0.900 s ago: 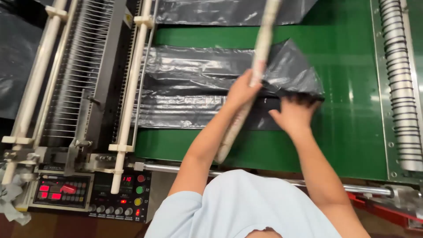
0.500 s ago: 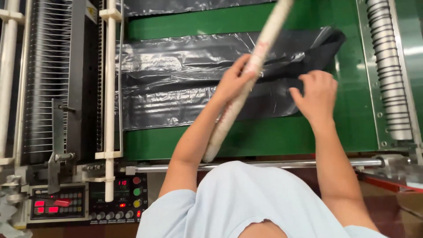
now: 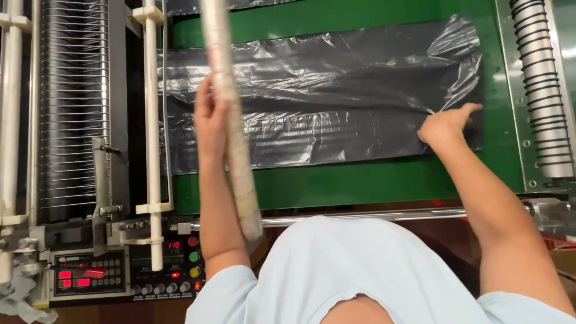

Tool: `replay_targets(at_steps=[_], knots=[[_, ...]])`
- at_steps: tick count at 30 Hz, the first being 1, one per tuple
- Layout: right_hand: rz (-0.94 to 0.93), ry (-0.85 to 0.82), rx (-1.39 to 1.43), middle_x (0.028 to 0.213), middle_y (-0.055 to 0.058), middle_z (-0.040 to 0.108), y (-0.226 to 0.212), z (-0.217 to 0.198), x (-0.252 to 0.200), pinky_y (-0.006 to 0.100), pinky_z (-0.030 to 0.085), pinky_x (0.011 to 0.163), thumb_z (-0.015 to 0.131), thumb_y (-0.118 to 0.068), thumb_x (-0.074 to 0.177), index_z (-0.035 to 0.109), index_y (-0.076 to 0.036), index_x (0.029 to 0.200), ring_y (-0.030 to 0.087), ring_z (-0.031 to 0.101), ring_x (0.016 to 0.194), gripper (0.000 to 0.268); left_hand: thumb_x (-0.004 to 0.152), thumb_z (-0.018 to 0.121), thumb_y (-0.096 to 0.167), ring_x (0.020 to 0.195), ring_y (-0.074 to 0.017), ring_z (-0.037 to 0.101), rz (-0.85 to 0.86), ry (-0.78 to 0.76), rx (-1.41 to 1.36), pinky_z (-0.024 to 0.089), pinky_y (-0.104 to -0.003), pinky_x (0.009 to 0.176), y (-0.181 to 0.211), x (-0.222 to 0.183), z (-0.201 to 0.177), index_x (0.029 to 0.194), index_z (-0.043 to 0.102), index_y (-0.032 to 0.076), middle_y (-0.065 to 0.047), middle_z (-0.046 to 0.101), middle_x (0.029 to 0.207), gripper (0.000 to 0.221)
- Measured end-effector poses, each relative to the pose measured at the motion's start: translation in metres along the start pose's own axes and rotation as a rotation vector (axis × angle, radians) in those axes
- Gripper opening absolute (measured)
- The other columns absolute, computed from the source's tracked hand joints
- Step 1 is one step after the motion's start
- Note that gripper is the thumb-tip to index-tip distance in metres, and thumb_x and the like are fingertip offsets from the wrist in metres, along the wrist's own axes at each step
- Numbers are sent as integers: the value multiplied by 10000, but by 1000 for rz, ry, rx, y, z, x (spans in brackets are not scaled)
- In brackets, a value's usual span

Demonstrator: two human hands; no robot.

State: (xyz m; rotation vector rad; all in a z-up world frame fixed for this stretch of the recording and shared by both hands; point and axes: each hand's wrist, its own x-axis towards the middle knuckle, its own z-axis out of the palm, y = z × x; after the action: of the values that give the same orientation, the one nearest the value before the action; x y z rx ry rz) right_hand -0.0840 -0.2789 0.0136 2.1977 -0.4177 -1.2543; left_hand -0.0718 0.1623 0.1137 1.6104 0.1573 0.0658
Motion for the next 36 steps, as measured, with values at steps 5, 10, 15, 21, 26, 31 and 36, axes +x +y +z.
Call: replay_targets(at_steps=[5, 10, 15, 21, 26, 31, 36], knots=[[1, 675, 257, 1400, 127, 605, -3, 46, 31, 565, 377, 978, 431, -605, 944, 555, -162, 1430, 362, 551, 1263, 669, 928, 593, 275, 903, -116, 607, 57, 106, -12, 533, -268, 764, -15, 1, -41, 1413, 488, 182, -28, 617, 1092, 505], [-257, 519, 516, 1613, 178, 233, -14, 42, 31, 738, 347, 1016, 500, -592, 899, 245, -151, 1566, 493, 302, 1397, 839, 949, 614, 298, 870, -90, 581, 198, 182, -36, 494, -254, 785, -36, 13, -70, 1391, 504, 157, -14, 620, 1035, 476], [-522, 1125, 416, 1199, 95, 632, -42, -11, -57, 468, 518, 806, 669, -510, 846, 600, -96, 1242, 315, 600, 1081, 577, 960, 587, 267, 1021, -126, 605, 292, 231, 106, 508, -276, 901, -16, 10, -83, 1365, 508, 129, -55, 625, 1173, 436], [-1203, 1317, 689, 1441, 185, 539, -104, -35, -137, 607, 302, 1125, 684, -385, 894, 554, -68, 1388, 396, 411, 1421, 601, 880, 606, 365, 877, -156, 621, 149, 354, 408, 504, -318, 822, 4, 10, -90, 1386, 509, 216, -29, 646, 1020, 536], [-1507, 1511, 687, 1372, 124, 574, -131, -47, -188, 569, 291, 1160, 594, -504, 933, 616, -135, 1289, 391, 442, 1391, 513, 874, 685, 349, 983, -268, 696, 222, 355, 467, 540, -391, 877, -22, 31, -83, 1408, 510, 188, -133, 708, 1128, 585], [-1595, 1638, 762, 1299, 70, 622, -136, -46, -196, 520, 352, 1137, 524, -550, 972, 682, -163, 1141, 364, 517, 1334, 451, 873, 722, 387, 1020, -425, 705, 148, 219, 526, 553, -516, 893, -55, 63, -32, 1456, 478, 162, -258, 693, 1138, 670], [-1108, 1788, 703, 1194, 65, 642, -130, -58, -132, 549, 337, 1091, 414, -647, 985, 668, -200, 1160, 369, 504, 1324, 543, 872, 739, 416, 1281, -417, 561, 162, -88, 494, 460, -517, 1074, -115, 97, 79, 1460, 482, 51, -280, 577, 1358, 738]])
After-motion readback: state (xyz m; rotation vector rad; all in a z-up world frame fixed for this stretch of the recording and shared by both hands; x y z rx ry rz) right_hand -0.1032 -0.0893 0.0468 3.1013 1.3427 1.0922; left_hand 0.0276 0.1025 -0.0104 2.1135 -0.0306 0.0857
